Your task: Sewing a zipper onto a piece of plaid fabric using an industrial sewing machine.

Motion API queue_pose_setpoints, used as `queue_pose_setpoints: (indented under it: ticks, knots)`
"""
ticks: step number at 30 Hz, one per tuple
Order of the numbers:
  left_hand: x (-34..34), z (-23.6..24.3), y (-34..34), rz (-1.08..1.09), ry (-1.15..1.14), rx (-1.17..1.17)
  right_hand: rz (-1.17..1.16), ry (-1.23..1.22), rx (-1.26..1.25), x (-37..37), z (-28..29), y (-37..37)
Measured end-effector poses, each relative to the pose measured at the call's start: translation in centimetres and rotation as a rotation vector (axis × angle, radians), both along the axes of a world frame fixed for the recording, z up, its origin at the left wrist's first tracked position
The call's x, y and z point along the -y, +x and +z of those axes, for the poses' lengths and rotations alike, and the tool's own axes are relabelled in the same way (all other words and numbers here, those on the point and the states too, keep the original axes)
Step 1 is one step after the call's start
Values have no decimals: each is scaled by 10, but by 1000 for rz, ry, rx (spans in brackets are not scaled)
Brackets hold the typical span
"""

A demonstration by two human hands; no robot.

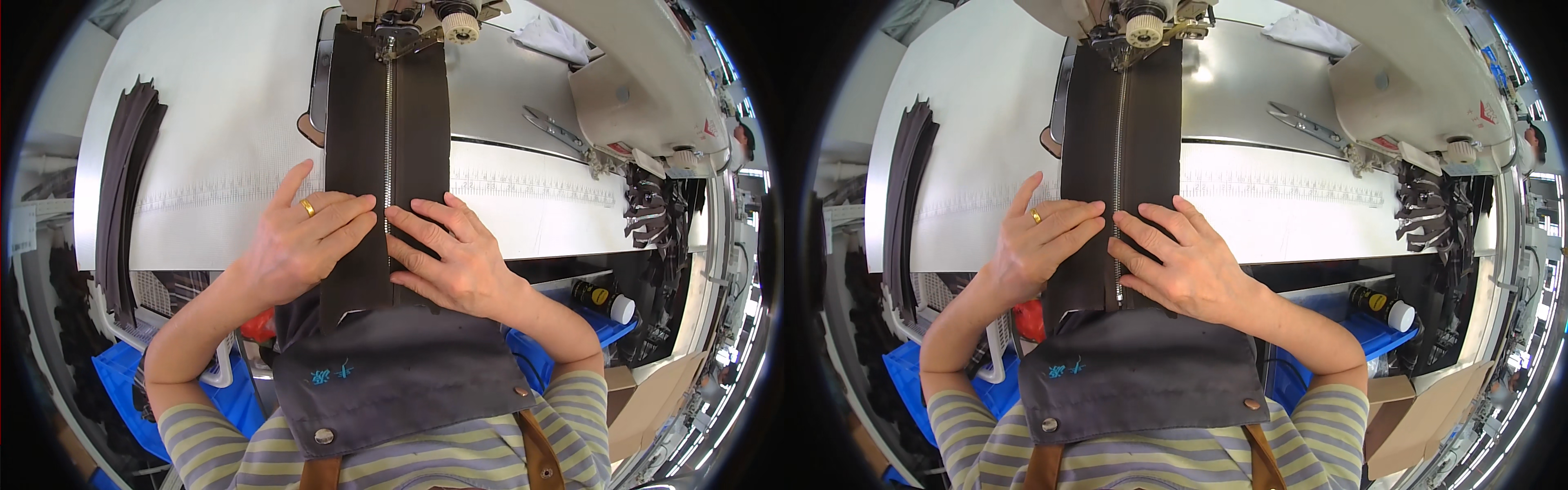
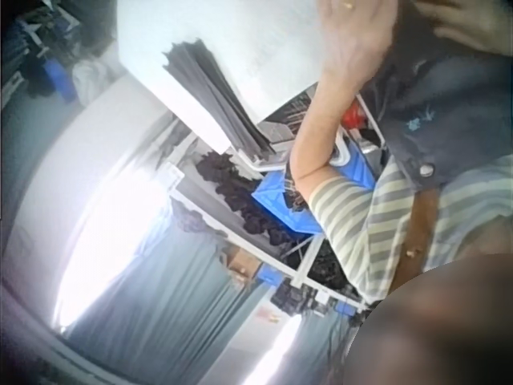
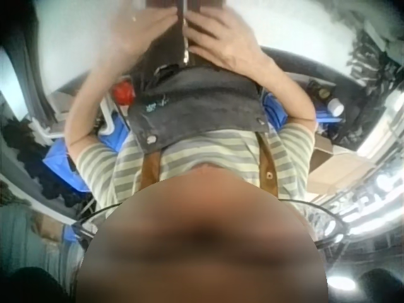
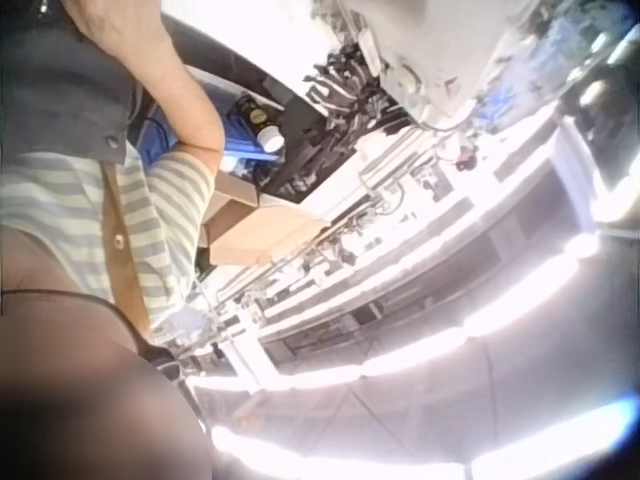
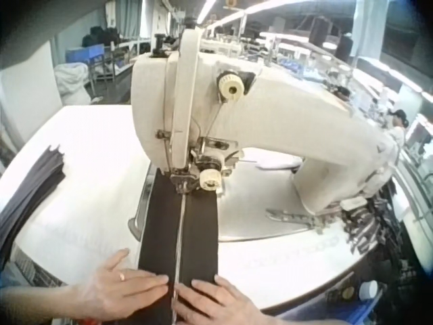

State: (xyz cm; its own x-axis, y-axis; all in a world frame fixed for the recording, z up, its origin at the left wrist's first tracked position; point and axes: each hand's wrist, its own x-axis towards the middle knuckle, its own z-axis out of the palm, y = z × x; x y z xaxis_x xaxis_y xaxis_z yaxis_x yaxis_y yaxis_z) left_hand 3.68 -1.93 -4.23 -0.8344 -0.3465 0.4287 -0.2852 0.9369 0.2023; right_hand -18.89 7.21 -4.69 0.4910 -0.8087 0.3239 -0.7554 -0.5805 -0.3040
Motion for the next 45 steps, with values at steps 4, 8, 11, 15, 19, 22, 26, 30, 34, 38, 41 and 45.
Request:
queue_pose_setpoints:
  ticks: [4,8,11,15,19,22,26,30,34,38,41,45]
  knots:
    - [0,-1,1,-2,6,26,8,3,8,1,0,-1]
    - [-3,2,2,1,74,87,-38,25,12,-1,-3,-2]
    - [0,8,5,-12,149,168,-28,24,-7,0,-3,-3]
    - [47,5,2,-129,117,203,16,44,-2,3,-1,-4]
    - [97,-9,-31,164,-39,105,23,73,43,6,4,-1]
    - [103,-7,-40,178,-3,81,38,59,77,4,-2,-2]
    - [105,-4,-40,179,32,83,46,64,78,6,1,-3]
    - [112,-8,-42,197,36,44,38,72,53,17,4,-5]
    - [99,-12,-44,205,-35,76,42,39,23,13,0,-6]
    - [101,-13,-44,213,9,39,53,6,14,9,-1,-3]
    - [95,-14,-43,231,-11,73,34,75,-8,17,9,-5]
    - [86,-15,-45,282,4,134,45,23,-18,16,2,-7]
